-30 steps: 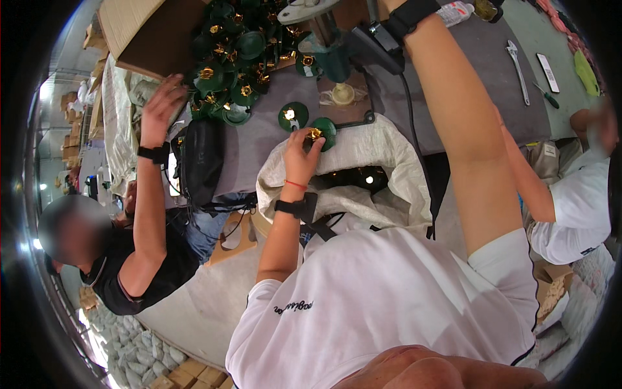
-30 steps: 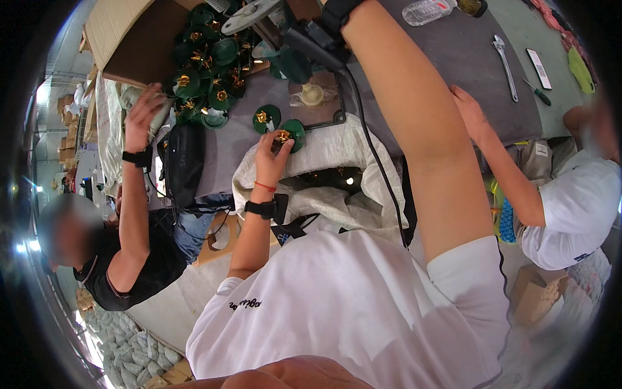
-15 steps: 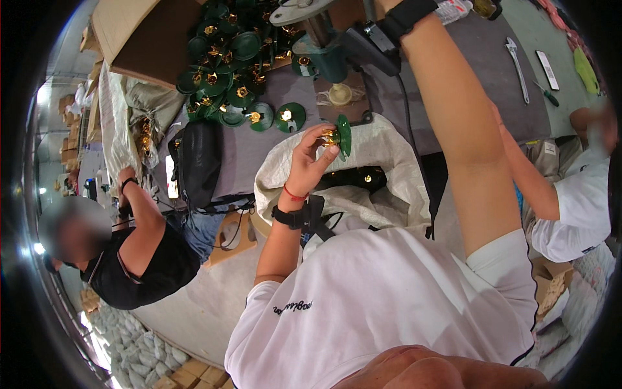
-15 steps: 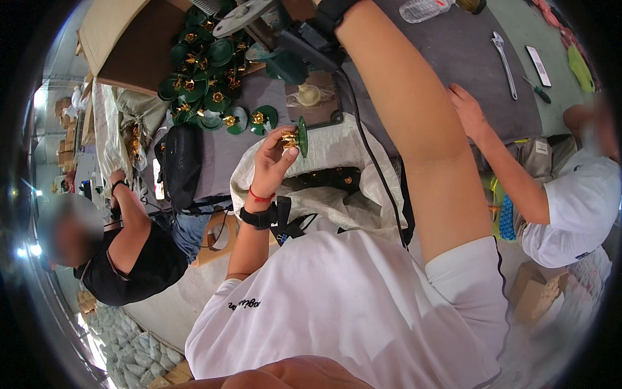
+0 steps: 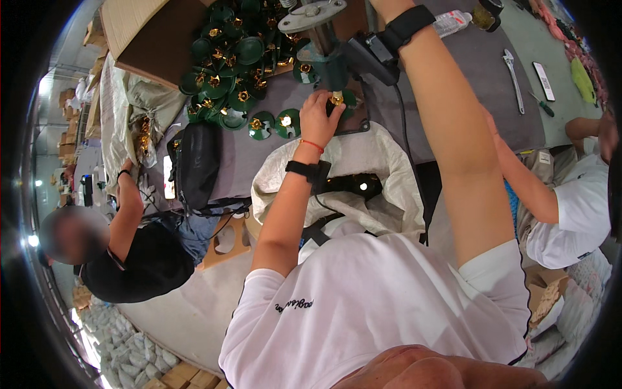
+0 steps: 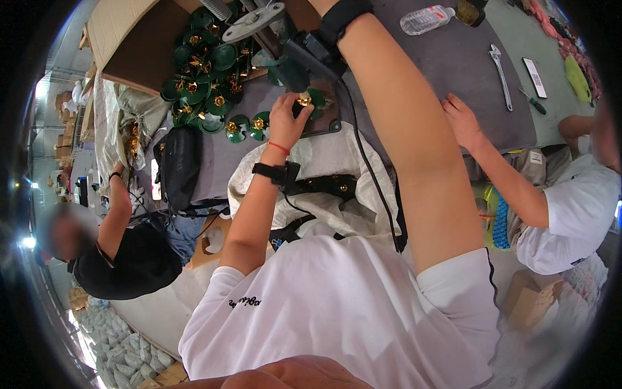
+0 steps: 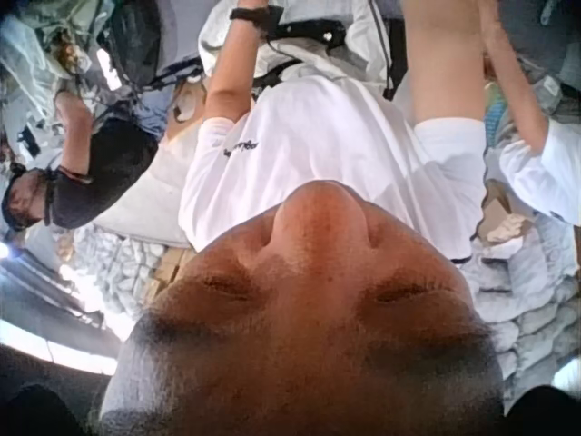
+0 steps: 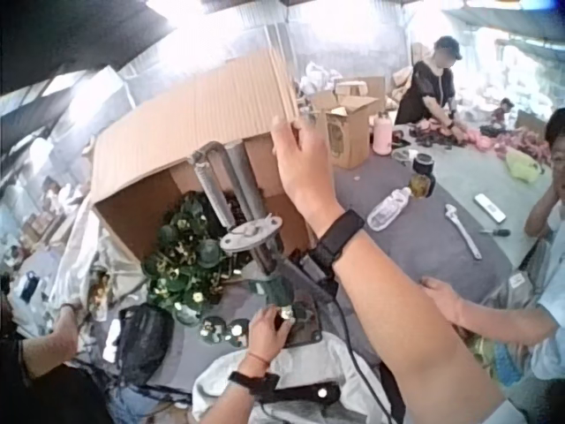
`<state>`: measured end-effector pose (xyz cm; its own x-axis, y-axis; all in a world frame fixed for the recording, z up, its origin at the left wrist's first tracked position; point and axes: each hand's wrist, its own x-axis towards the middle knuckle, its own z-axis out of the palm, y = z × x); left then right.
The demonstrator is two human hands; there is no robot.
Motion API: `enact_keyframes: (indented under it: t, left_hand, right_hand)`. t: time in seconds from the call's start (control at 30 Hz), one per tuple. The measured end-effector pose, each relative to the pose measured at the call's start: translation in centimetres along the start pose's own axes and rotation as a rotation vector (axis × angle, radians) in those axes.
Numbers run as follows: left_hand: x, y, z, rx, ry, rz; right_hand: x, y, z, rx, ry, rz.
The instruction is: The worker uses a manual hand press to attach gold decorative studs to green plastic parts on an assembly line.
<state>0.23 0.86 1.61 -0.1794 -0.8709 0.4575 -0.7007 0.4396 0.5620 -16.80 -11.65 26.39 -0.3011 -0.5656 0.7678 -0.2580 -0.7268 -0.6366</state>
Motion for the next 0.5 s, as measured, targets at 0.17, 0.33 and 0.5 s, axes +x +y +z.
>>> enact_keyframes:
  t: [0.17,0.33,0.5]
  left_hand:
    - [0.7,-0.5,1.0,-0.045,-0.022,0.010]
    - [0.1,-0.5,-0.2,-0.122,-0.012,-0.026]
    - [0.6,0.0,0.3,-0.083,-0.052,-0.010]
  right_hand:
    - [0.1,1.5,-0.5,0.276,-0.035,0.147]
    - [-16.1,-8.1,-10.6,0.209,-0.334,-0.140]
    - [-27.2,-4.8,-14.9,-0.334,-0.434,-0.243]
